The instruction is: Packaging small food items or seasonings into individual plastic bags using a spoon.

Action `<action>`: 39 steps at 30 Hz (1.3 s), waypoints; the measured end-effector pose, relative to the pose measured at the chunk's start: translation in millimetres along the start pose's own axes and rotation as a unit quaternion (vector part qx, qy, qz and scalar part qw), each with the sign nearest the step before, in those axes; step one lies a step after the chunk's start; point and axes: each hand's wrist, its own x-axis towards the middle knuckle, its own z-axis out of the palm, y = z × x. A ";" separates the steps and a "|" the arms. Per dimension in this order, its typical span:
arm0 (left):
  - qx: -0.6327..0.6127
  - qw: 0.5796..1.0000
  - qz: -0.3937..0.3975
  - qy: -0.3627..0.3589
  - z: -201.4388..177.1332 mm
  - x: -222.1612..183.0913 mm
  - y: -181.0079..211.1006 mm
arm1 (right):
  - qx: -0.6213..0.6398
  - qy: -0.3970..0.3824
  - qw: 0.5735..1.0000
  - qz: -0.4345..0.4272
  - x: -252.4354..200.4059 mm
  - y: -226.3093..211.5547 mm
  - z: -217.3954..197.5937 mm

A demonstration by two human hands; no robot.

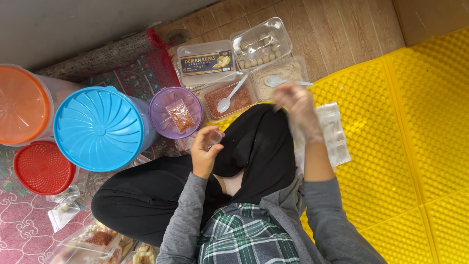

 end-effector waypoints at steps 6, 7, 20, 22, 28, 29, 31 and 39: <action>-0.087 0.993 -0.054 0.059 -9.3 -16.3 -6.7 | -0.238 0.267 0.932 0.050 96.2 151.9 -100.9; -0.087 0.993 -0.054 0.059 -11.2 -18.8 -8.8 | -0.238 0.267 0.932 0.050 94.3 145.2 -98.3; -0.073 0.990 -0.056 0.107 -25.8 -31.5 -7.5 | -0.090 0.248 0.953 0.149 64.4 115.4 -94.8; -0.073 0.990 -0.051 0.110 -25.3 -31.4 -4.8 | -0.098 0.237 0.954 0.157 60.3 106.3 -97.2; -0.076 0.989 -0.052 0.119 -28.8 -34.7 -8.8 | -0.107 0.242 0.949 0.172 67.2 127.7 -130.8; -0.077 0.988 -0.053 0.119 -28.6 -35.2 -9.2 | -0.100 0.247 0.951 0.159 64.5 126.6 -133.6; -0.078 0.988 -0.054 0.120 -28.3 -36.1 -10.4 | -0.094 0.251 0.953 0.144 59.9 124.3 -133.5; -0.081 0.988 -0.053 0.118 -24.8 -37.1 -14.1 | -0.010 0.058 0.998 -0.005 54.0 90.6 -50.3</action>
